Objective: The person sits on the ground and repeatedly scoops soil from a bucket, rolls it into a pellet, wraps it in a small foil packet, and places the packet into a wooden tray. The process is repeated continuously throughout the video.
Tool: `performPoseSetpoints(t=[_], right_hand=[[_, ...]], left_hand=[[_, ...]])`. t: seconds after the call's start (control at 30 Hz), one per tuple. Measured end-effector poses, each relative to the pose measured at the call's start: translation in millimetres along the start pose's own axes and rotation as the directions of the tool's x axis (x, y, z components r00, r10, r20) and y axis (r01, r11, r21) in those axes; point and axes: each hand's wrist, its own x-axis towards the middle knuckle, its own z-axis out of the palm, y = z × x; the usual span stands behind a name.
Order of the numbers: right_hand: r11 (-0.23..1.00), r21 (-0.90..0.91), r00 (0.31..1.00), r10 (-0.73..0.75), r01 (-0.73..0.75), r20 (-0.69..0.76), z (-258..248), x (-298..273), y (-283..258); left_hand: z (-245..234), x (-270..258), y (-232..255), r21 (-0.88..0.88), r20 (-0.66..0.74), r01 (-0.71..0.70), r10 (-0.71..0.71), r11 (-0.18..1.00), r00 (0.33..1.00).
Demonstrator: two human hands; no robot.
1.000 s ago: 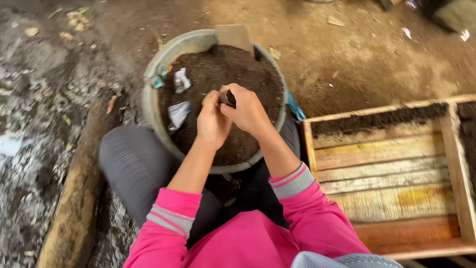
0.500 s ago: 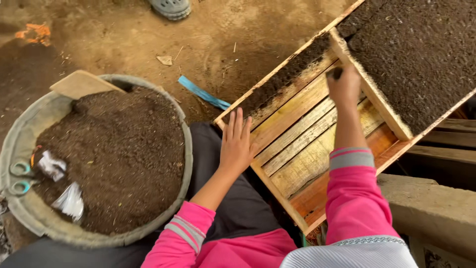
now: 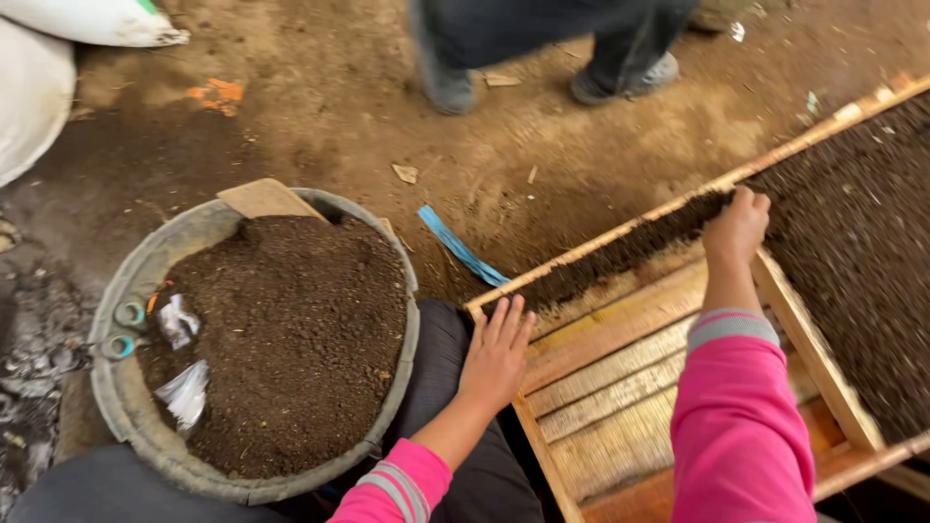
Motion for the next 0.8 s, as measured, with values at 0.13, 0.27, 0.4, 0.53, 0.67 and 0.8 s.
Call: performPoseSetpoints(t=[0.13, 0.27, 0.4, 0.53, 0.67, 0.8], right_hand=[[0.966, 0.149, 0.967, 0.186, -0.213, 0.176, -44.0, -10.3, -47.4], [0.98, -0.055, 0.959, 0.196, -0.189, 0.206, -11.2, -4.2, -22.7], [0.93, -0.293, 0.876, 0.321, -0.221, 0.36, -48.6, -7.5, -89.9], [0.933, 0.091, 0.932, -0.333, 0.347, -0.144, -41.9, -63.4, -214.3], [0.266, 0.583, 0.556, -0.729, 0.768, -0.4, -76.3, -197.1, -408.6], [-0.005, 0.753, 0.373, -0.867, 0.658, -0.332, -87.9, -294.4, -527.4]], left_hand=[[9.2, -1.7, -1.3, 0.094, -0.055, -0.014, 0.02, 0.995, 0.998], [10.1, -0.4, -0.7, 0.061, -0.07, -0.02, 0.024, 0.998, 0.997], [-44.6, -11.9, -4.9, -0.098, -0.118, -0.047, 0.035, 0.994, 0.992], [-142.5, -69.0, -56.4, 0.109, -0.406, 0.041, 0.006, 0.993, 0.914], [-223.2, -163.9, -151.9, 0.303, -0.679, 0.599, -0.273, 0.742, 0.682], [-174.4, -239.8, -256.1, 0.27, -0.601, 0.86, -0.622, 0.433, 0.502]])
